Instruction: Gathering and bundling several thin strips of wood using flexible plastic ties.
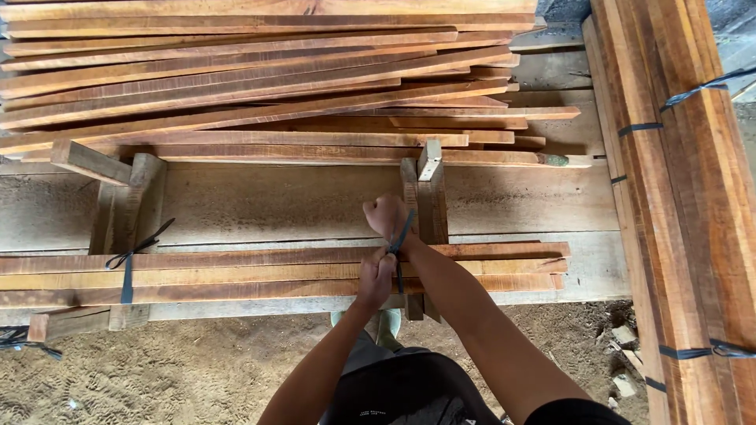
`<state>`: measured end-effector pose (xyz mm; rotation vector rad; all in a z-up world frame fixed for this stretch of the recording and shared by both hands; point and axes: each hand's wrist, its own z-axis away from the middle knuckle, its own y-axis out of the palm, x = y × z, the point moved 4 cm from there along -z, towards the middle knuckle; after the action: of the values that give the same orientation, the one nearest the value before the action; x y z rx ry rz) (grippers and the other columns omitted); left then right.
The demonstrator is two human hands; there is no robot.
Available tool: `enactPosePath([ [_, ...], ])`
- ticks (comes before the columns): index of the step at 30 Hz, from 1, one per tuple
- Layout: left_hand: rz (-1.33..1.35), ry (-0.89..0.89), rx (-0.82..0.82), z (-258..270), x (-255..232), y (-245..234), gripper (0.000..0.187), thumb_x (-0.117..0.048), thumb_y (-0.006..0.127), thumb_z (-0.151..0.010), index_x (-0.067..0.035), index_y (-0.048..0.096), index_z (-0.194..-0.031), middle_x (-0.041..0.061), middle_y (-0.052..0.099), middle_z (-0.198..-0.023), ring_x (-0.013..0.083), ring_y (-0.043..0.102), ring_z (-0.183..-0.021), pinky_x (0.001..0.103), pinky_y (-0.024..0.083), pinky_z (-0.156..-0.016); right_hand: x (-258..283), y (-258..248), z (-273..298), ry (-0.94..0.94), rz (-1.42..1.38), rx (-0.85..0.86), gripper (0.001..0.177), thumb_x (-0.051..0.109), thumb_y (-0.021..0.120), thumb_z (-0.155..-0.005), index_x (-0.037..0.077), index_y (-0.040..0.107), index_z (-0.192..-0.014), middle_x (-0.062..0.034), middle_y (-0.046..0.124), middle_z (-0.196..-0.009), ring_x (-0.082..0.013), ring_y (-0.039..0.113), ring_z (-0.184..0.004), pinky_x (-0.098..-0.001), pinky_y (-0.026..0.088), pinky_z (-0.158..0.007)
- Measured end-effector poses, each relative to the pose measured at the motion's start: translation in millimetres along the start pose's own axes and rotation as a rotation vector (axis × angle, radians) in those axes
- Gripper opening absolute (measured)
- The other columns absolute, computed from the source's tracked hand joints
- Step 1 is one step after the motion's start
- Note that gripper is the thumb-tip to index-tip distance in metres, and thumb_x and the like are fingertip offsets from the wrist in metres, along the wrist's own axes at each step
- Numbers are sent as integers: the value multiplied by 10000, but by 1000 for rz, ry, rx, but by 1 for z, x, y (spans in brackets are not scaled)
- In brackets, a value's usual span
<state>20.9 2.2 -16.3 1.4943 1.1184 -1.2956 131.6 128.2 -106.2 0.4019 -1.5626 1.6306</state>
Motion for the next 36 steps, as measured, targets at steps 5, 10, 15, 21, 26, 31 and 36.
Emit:
enactPosePath([
  [5, -58, -47, 50, -3, -1, 2, 428, -169, 441, -1017, -132, 521, -599, 44, 415, -472, 123, 314, -467, 309, 346, -497, -11, 38, -12, 21, 356, 221, 282, 280, 635, -850, 11, 721, -837, -215, 741, -873, -403, 761, -917, -500, 638, -732],
  [10, -23, 4, 79, -3, -4, 1, 451, -181, 389, -1070, -121, 557, -656, 12, 371, -478, 106, 264, -454, 319, 361, -470, -8, 26, -5, 8, 253, 134, 322, 261, 619, -881, -47, 706, -844, -261, 716, -819, -449, 747, -851, -477, 629, -640],
  [15, 220, -39, 29, -9, 4, 8, 457, -156, 336, -1092, -204, 442, -650, -82, 314, -547, 48, 233, -509, 270, 310, -533, 10, -8, 2, -67, 314, 7, 422, 321, 582, -878, -67, 720, -788, -283, 720, -777, -470, 743, -841, -552, 613, -644],
  [21, 331, -336, -210, 8, 11, 30, 263, -245, 436, -1059, -157, 412, -812, -6, 391, -769, 129, 425, -777, 393, 464, -856, -2, -30, 3, 94, -47, -120, 422, 315, 574, -882, 48, 554, -556, -181, 573, -529, -339, 637, -520, -458, 497, -496],
  [26, 305, -238, -33, 6, -2, 21, 314, -195, 401, -1089, -175, 428, -777, -30, 353, -746, 119, 388, -741, 351, 429, -808, 2, -32, 4, 128, -83, -110, 421, 313, 556, -911, 67, 471, -581, -158, 474, -510, -273, 553, -498, -444, 482, -510],
  [31, 169, -136, 48, 7, 4, 9, 386, -184, 387, -1086, -181, 481, -712, -32, 371, -619, 92, 317, -578, 335, 386, -614, -7, -3, -8, -81, 67, -92, 418, 303, 599, -870, 45, 552, -544, -193, 552, -511, -368, 655, -520, -418, 500, -439],
  [36, 207, -93, 8, 1, 0, 9, 373, -198, 424, -1079, -150, 514, -721, -58, 381, -657, 81, 312, -645, 292, 344, -618, 8, 4, -4, -175, 182, 67, 422, 278, 590, -860, -59, 617, -607, -278, 646, -625, -479, 705, -669, -561, 575, -554],
])
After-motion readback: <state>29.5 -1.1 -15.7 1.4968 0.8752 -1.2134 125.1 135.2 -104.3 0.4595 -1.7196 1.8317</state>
